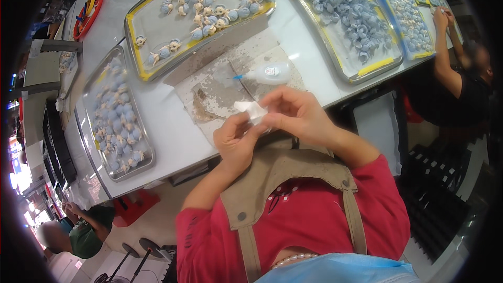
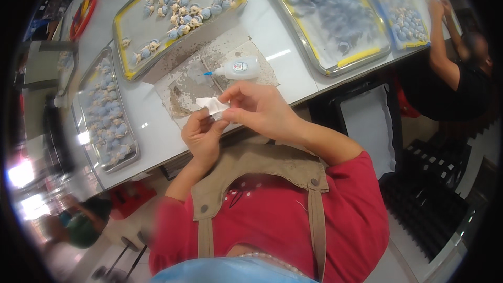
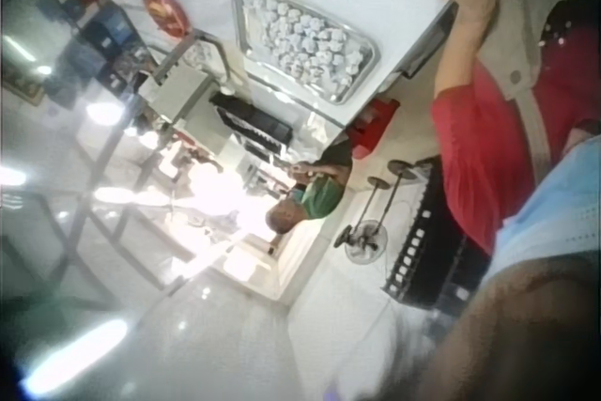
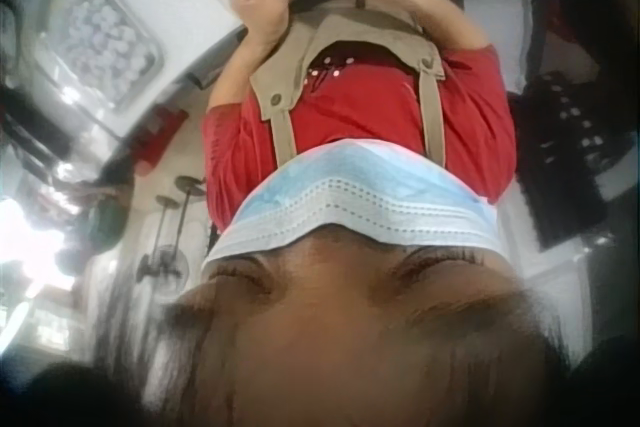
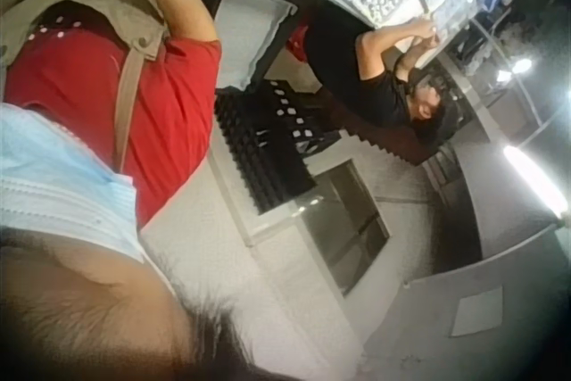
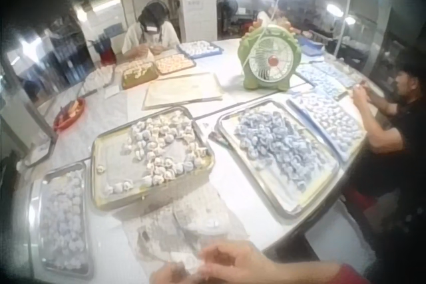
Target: The person assembles small decorative items by applying glue to a light blue ball and attaching a small white piece. They repeat this process for multiple items, placing the finished pieces onto a tray.
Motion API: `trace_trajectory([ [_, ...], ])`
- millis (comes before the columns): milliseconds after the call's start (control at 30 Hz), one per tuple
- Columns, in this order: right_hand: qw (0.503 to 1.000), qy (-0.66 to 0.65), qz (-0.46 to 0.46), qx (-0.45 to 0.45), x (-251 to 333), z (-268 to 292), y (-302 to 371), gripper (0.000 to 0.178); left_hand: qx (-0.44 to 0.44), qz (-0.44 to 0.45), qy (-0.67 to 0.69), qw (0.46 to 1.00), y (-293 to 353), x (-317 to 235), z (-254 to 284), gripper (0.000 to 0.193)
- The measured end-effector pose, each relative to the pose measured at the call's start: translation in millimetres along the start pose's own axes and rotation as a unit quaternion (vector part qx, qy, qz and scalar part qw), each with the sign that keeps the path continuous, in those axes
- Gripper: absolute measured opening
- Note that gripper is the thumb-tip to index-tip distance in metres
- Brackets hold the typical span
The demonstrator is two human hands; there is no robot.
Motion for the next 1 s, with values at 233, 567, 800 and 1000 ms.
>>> trace_trajectory([
  [233,0.995,-0.039,0.016,-0.09,-8,14,2,0.01,0.001,-0.035,0.03,0.999,7,-5,-1,0.03],
  [567,0.989,0.037,0.129,-0.064,11,18,13,0.013,-0.021,0.058,0.146,0.987,3,13,2,0.04],
  [800,0.906,0.274,0.321,0.017,37,-14,20,0.022,-0.012,0.067,0.134,0.989,6,13,-1,0.039],
  [1000,0.927,0.197,0.3,0.108,27,-13,14,0.019,0.029,0.084,0.158,0.983,10,22,-3,0.035],
])
Point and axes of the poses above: each hand's wrist, its own y-axis away from the middle knuckle, its own z-axis out of the back of the hand, x = y × z, the point moved 9 cm from there along -y, towards the middle knuckle, and after that the axes turned 1 degree about -x, right-handed, at the moved point
